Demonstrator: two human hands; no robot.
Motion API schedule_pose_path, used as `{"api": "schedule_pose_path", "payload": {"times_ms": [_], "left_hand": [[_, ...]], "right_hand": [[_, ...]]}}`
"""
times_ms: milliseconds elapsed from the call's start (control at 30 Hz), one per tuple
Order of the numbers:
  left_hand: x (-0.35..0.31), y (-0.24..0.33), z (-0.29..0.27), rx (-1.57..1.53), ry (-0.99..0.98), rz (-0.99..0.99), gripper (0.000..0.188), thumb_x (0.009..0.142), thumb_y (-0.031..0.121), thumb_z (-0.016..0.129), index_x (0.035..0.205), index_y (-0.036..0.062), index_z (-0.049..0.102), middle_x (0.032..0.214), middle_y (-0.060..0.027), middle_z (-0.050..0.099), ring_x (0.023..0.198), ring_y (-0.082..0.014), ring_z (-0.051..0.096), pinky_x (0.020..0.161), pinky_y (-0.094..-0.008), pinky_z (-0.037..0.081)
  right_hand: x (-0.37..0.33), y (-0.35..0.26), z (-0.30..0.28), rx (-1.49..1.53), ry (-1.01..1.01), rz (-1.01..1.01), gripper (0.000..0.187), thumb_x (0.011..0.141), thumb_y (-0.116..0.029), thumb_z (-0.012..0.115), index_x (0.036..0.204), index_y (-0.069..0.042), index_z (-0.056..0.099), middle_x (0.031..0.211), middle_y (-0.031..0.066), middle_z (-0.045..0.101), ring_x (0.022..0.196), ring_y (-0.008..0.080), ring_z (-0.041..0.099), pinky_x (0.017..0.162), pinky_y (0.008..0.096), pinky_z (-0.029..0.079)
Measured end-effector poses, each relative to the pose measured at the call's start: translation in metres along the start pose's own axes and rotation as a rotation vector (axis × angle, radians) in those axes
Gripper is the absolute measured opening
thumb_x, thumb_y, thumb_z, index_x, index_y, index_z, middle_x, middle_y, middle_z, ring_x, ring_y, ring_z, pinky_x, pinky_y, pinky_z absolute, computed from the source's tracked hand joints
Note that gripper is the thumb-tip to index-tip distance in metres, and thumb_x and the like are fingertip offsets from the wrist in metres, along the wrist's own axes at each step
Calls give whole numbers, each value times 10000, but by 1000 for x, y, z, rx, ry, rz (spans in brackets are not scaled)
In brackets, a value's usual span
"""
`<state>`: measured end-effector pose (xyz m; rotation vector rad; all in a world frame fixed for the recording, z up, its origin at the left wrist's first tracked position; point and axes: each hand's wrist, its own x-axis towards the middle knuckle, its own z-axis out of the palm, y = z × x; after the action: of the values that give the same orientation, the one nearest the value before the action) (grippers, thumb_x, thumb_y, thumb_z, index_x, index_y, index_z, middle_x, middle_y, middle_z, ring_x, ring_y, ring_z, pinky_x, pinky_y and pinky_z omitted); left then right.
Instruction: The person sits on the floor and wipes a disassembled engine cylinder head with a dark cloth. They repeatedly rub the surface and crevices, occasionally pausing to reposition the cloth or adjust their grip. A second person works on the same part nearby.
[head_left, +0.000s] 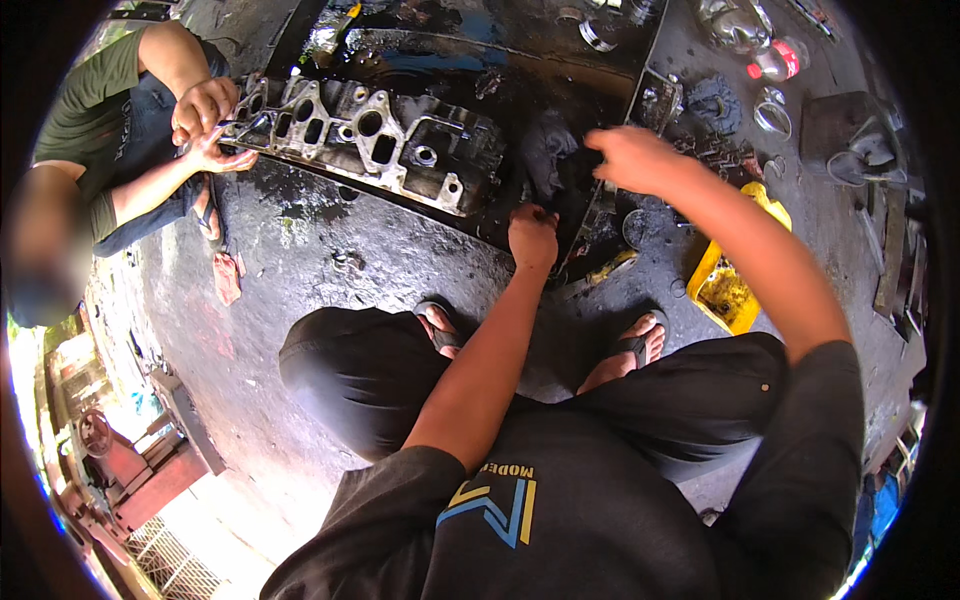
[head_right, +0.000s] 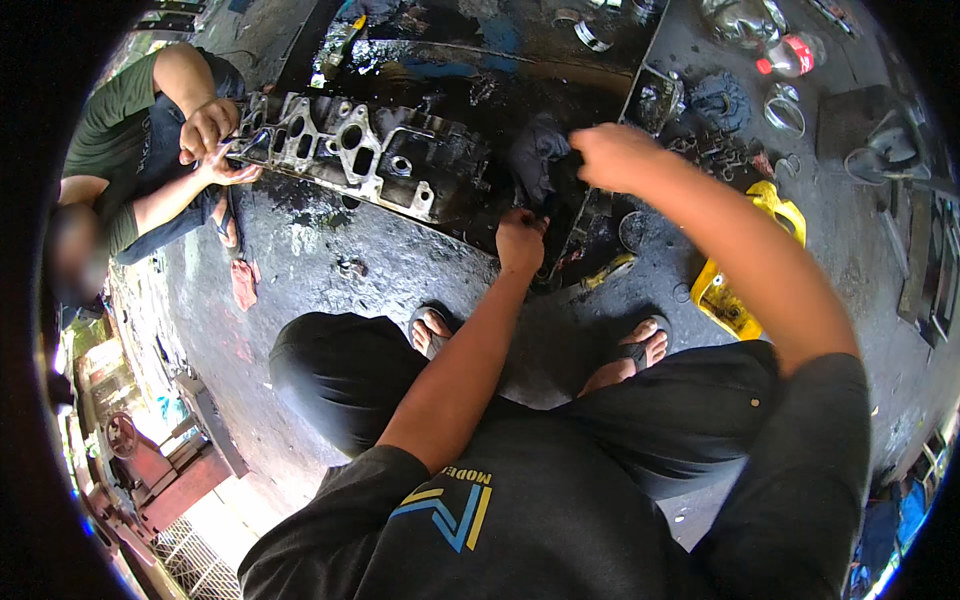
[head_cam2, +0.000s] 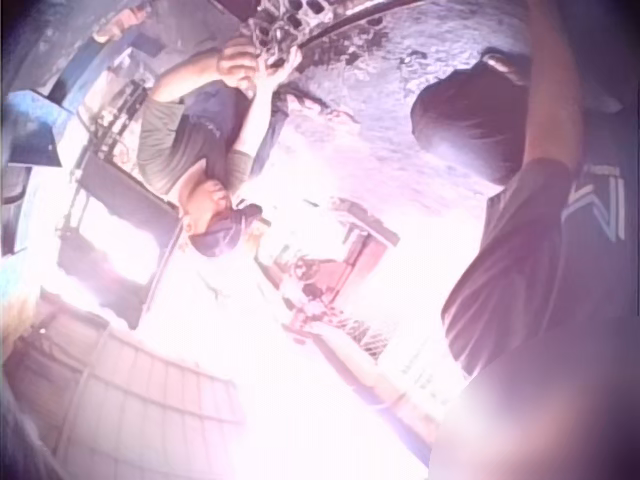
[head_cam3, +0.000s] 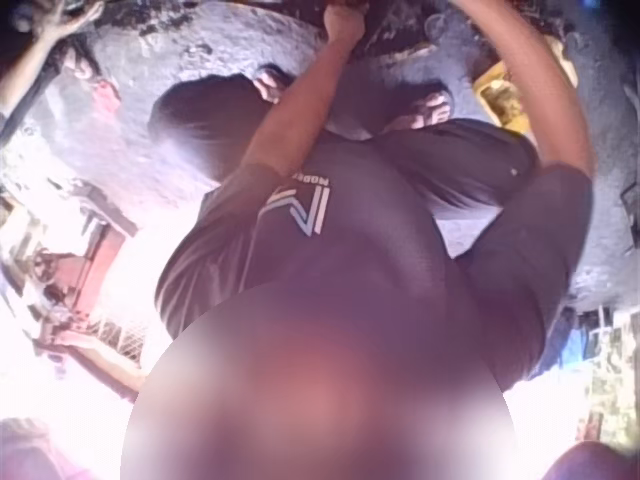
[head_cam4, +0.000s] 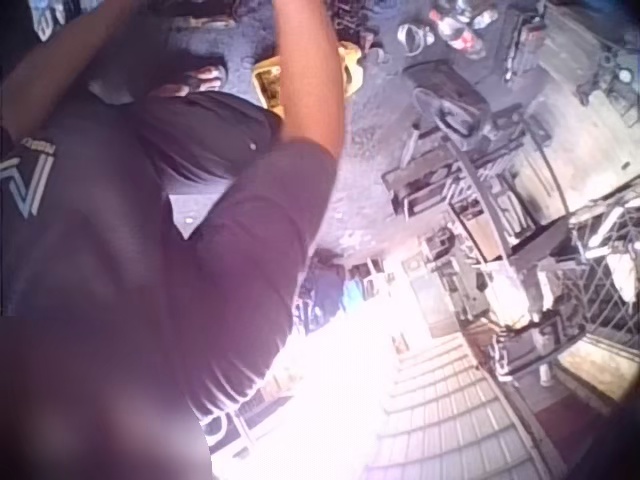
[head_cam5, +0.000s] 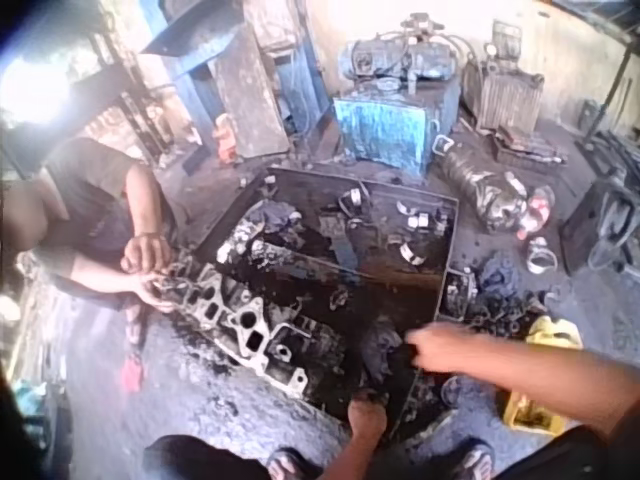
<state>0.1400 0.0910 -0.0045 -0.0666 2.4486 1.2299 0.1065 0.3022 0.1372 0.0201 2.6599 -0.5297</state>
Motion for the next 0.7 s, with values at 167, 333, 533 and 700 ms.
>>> {"api": "schedule_pose_path", "payload": {"times_ms": [167, 333, 533, 700], "left_hand": [[-1, 3, -13, -101, 188, 166, 138, 779, 116, 691, 806, -1, 624, 719, -177, 627, 703, -352, 632, 654, -397, 490], [16, 3, -27, 33, 109, 488, 143, 870, 93, 599, 762, 0, 612, 708, -134, 639, 643, -234, 649, 551, -335, 487], [26, 26, -14, -944, -107, -491, 265, 960, 249, 511, 876, 18, 610, 767, -71, 643, 600, -152, 618, 511, -276, 475], [41, 47, -22, -1309, -434, -529, 408, 958, 415, 473, 1187, 94, 582, 1105, -78, 630, 955, -214, 619, 774, -379, 511]], "right_hand": [[70, -61, 72, -119, -38, 188, 841, 691, -269, 801, 1418, -184, 386, 1445, 243, 333, 1265, 390, 449, 1036, 434, 414], [61, -30, 78, 181, 81, 246, 671, 651, -194, 793, 1268, -141, 534, 1307, 239, 494, 1166, 391, 532, 979, 414, 458], [43, -3, 1, 474, -148, 177, 669, 548, -196, 831, 1162, -56, 606, 1050, 169, 671, 955, 323, 640, 838, 371, 493], [25, -37, 20, 338, -115, -18, 908, 602, -193, 798, 1410, -89, 397, 1190, 190, 617, 1134, 341, 574, 949, 404, 456]]}}
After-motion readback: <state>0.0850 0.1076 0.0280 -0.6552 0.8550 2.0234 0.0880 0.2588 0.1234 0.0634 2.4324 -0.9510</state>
